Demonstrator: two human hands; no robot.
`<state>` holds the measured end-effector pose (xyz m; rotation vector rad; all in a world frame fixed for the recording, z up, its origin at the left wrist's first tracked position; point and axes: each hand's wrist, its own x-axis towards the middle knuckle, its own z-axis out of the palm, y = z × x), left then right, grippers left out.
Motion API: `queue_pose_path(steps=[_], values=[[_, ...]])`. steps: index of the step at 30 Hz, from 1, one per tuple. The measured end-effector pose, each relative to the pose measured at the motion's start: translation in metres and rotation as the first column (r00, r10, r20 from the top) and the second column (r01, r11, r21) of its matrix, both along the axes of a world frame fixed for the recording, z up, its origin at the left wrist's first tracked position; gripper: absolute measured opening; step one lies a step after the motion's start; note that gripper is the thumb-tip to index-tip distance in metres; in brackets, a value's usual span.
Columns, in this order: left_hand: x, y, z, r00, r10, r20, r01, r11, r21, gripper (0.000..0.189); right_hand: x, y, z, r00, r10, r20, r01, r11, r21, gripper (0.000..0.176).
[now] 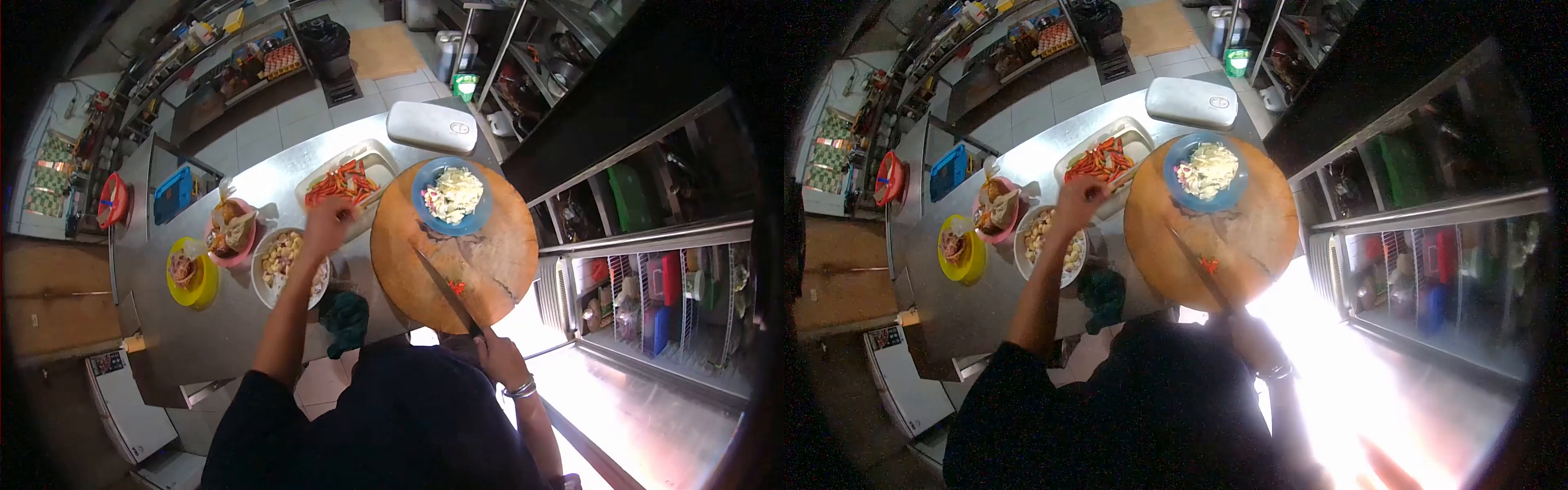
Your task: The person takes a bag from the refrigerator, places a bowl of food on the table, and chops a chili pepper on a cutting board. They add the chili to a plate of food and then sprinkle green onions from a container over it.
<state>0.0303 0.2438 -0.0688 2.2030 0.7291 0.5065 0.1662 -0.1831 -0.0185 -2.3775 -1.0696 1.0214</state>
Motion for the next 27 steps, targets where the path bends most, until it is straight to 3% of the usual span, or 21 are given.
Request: queue_pose_path(steps=[4,6,8,15,18,20,24,27], values=[[-0.007,-0.117,-0.004,0.98,-0.197,0.042,0.198,0.98,-0.035,0.009,0.013,-0.005,-0.019,0.972,0.188,0.137,-0.179,0.981,-0.073,0.032],[-0.004,-0.162,0.001,0.973,-0.231,0.02,0.232,0.969,-0.084,0.008,0.017,0.002,-0.008,0.994,0.097,0.04,-0.093,0.992,-0.088,0.028],[0.0,-0.184,0.008,0.944,-0.327,-0.039,0.318,0.935,-0.154,0.008,0.02,0.004,-0.01,0.988,0.14,0.072,-0.137,0.989,-0.046,0.027],[0.015,-0.198,-0.008,0.949,-0.315,0.037,0.317,0.946,-0.071,0.007,0.032,-0.003,-0.022,0.954,0.26,0.151,-0.261,0.965,-0.01,0.025],[0.017,-0.199,-0.032,0.939,-0.34,0.058,0.341,0.94,-0.023,0.007,0.03,0.008,0.024,0.953,0.285,0.104,-0.272,0.955,-0.119,0.021],[0.017,-0.198,-0.026,0.933,-0.359,0.032,0.36,0.933,-0.02,0.021,0.031,0.01,0.05,0.935,0.347,0.072,-0.323,0.917,-0.234,0.021],[0.019,-0.2,-0.017,0.941,-0.338,0.009,0.337,0.939,-0.063,0.019,0.025,0.001,0.024,0.944,0.323,0.07,-0.303,0.93,-0.21,0.023],[0.017,-0.198,-0.025,0.924,-0.37,-0.098,0.369,0.929,-0.034,0.022,0.024,-0.004,-0.009,0.951,0.294,0.092,-0.287,0.954,-0.085,0.023]])
